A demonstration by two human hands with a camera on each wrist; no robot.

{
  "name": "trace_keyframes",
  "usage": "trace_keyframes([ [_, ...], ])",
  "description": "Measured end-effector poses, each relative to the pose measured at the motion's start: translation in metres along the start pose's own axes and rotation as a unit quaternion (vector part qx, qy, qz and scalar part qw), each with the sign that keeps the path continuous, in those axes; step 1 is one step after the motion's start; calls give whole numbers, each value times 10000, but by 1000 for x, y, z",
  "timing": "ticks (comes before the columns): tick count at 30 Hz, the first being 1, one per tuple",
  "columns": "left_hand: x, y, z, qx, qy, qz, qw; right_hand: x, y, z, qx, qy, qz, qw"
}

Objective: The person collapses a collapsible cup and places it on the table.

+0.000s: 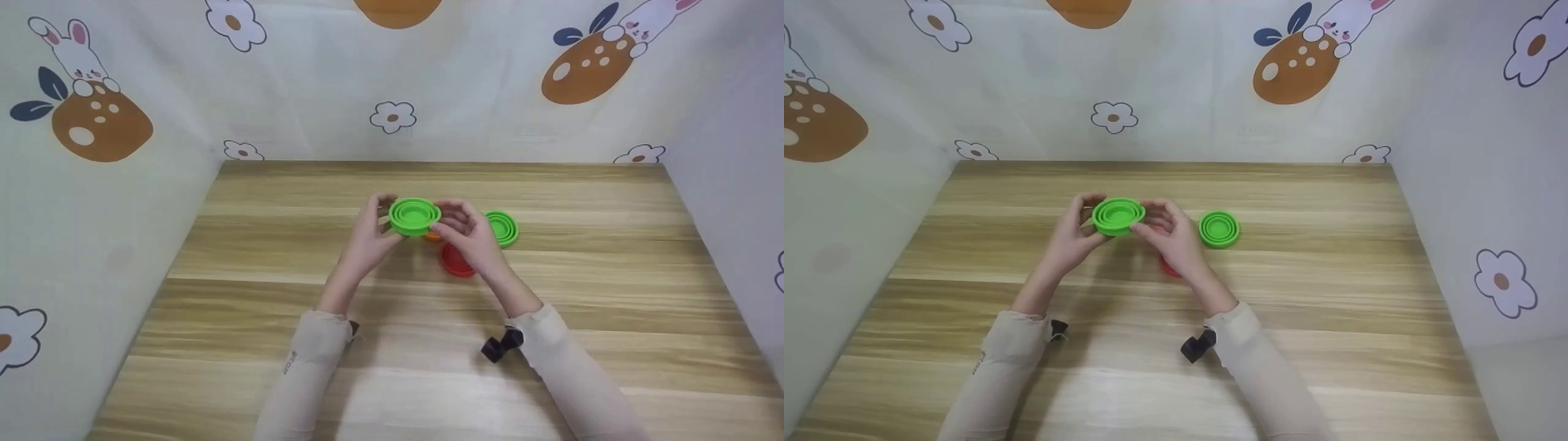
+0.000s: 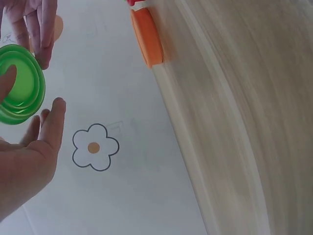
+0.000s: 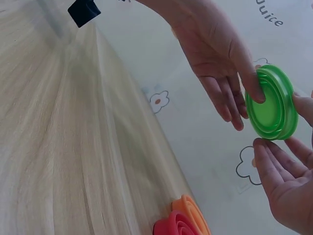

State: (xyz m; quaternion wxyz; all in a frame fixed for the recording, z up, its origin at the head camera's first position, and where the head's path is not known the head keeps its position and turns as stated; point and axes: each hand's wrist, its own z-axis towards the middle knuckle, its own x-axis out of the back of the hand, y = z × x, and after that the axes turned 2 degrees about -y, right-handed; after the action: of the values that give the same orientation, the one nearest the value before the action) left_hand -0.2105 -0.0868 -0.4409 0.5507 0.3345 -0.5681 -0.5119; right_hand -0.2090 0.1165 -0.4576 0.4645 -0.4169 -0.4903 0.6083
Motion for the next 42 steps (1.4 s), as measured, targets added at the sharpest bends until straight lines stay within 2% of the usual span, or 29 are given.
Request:
trace_keyframes([
  [9,18,-6,-5,-147,-456,-110,9988,-4,6,5,-27,93,-162,9998],
  [13,23,-11,-4,-147,-446,-127,9988,-8,11,9,-32,100,-140,9998],
  [18,28,-18,0,-15,-384,88,9992,-15,18,12,-34,-16,-109,9999],
  [24,32,-30,7,155,-434,525,9976,-20,29,16,-140,-161,-780,9967],
  [30,36,-39,12,433,-660,1187,9898,-23,38,18,-805,-424,-795,9927],
  [33,38,-43,14,673,-800,1417,9844,-24,42,18,-1093,-554,-718,9899],
  [37,40,-49,16,1027,-956,1707,9753,-25,48,18,-1363,-728,-524,9866],
  [42,42,-53,14,1404,-1180,1844,9656,-26,52,19,-1524,-842,-472,9836],
])
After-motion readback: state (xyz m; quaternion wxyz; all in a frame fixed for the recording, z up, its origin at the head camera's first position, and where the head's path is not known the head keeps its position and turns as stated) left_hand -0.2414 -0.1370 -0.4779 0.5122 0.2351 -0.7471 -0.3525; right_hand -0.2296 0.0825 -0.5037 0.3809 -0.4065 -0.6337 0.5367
